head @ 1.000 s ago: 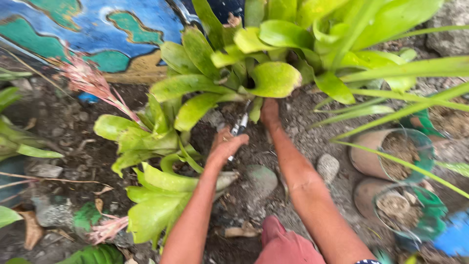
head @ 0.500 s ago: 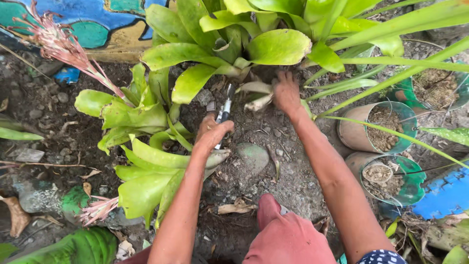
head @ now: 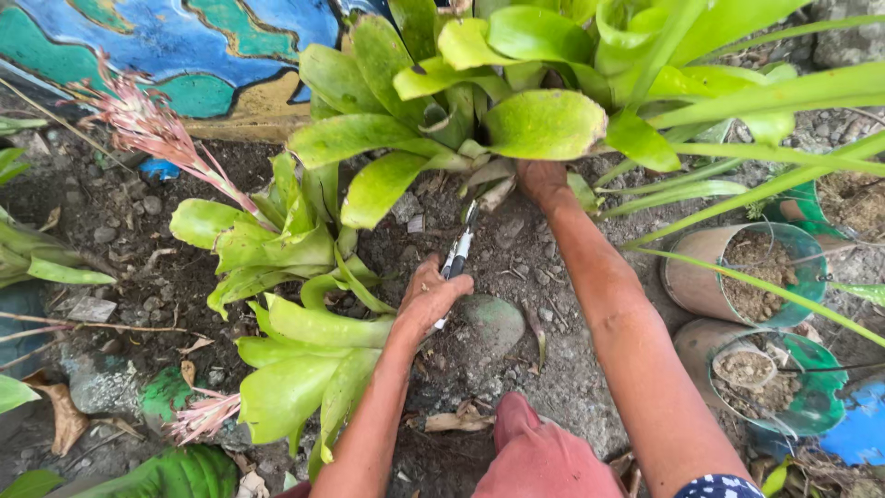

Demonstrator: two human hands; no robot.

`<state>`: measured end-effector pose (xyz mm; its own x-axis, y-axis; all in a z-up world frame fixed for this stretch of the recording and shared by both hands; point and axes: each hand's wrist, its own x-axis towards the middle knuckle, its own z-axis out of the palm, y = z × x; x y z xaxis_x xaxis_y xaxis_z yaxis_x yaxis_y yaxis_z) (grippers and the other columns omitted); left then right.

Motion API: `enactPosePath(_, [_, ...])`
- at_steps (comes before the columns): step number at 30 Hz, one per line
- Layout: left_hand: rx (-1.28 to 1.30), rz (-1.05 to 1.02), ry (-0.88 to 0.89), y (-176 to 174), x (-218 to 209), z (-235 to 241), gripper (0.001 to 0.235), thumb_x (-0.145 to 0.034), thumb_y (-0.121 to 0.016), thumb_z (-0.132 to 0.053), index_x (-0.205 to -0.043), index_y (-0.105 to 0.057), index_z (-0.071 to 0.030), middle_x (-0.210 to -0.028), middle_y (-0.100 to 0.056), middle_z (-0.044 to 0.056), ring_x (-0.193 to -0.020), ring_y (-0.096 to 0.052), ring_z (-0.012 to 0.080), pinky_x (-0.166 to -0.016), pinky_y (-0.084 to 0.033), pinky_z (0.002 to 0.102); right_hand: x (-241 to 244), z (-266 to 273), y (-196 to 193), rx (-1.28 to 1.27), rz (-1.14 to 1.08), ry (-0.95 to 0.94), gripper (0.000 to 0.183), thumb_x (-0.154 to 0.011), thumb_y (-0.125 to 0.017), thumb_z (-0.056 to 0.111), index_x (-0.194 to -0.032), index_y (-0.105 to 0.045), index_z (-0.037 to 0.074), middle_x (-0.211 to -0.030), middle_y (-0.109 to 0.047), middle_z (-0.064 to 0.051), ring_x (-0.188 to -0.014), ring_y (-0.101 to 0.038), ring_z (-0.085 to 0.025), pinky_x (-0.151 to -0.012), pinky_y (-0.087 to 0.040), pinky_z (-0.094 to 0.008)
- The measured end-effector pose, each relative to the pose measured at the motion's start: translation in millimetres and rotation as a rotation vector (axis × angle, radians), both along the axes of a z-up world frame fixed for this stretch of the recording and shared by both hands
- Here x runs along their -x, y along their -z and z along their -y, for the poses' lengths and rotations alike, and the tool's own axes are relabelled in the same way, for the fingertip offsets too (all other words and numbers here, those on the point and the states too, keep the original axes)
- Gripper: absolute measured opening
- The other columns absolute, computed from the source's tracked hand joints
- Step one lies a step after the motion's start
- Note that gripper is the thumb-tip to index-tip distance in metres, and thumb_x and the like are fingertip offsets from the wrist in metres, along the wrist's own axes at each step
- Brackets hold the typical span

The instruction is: The person uses shears to cut and separate bromeliad plants, pulls them from the soil by hand, and then digs into the dirt to plant them in a new location, placing rocks around the base of the plants.

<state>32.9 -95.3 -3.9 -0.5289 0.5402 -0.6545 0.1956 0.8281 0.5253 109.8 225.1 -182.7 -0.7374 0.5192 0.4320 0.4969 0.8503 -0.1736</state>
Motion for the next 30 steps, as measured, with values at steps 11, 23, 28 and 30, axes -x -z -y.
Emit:
enactPosePath(11, [-0.138,0.106,-0.194,-6.2,-0.5,8.1,0.068,-0.062,-0.075,-0.031,-0.120,-0.062,0.002,-0.101,-0.069,0.019,-0.089,-0.066,0.0328,-0.082,-0.055,0.046,-19.4,32.4,-25.2,0.140,-0.056,-0.066,0.041,-0.097,-0.052,0.006,-0.136,-0.061,-0.004,-0.137,-0.060,-0.028,-0.127,-0.054,-0.047,-0.111,-0.039,-0.055])
enactPosePath(23, [-0.203,0.060,-0.152,-1.8,-2.7,17.1,0.079,-0.060,-0.076,-0.032,-0.128,-0.060,0.005,-0.111,-0.070,0.022,-0.099,-0.066,0.0315,-0.091,-0.053,0.040,3.7,13.5,-3.4,0.294,-0.305,0.177,0.034,-0.100,-0.062,0.022,-0.131,-0.067,0.006,-0.134,-0.064,-0.022,-0.127,-0.054,-0.044,-0.108,-0.040,-0.054])
enactPosePath(28, [-0.284,0.032,-0.145,12.8,-4.7,19.9,0.101,-0.062,-0.081,-0.033,-0.144,-0.043,0.012,-0.136,-0.057,0.026,-0.125,-0.057,0.0317,-0.107,-0.042,0.037,4.9,1.3,-5.7,0.320,-0.192,0.170,0.034,-0.103,-0.060,0.023,-0.132,-0.067,0.007,-0.135,-0.065,-0.020,-0.128,-0.055,-0.042,-0.109,-0.041,-0.053])
enactPosePath(30, [-0.217,0.029,-0.128,13.9,-6.1,22.2,0.105,-0.060,-0.079,-0.033,-0.147,-0.040,0.012,-0.139,-0.056,0.026,-0.126,-0.057,0.0320,-0.108,-0.043,0.036,-4.9,11.4,-7.7,0.344,-0.097,0.180,0.034,-0.104,-0.059,0.023,-0.133,-0.068,0.008,-0.135,-0.065,-0.019,-0.128,-0.055,-0.041,-0.109,-0.042,-0.052])
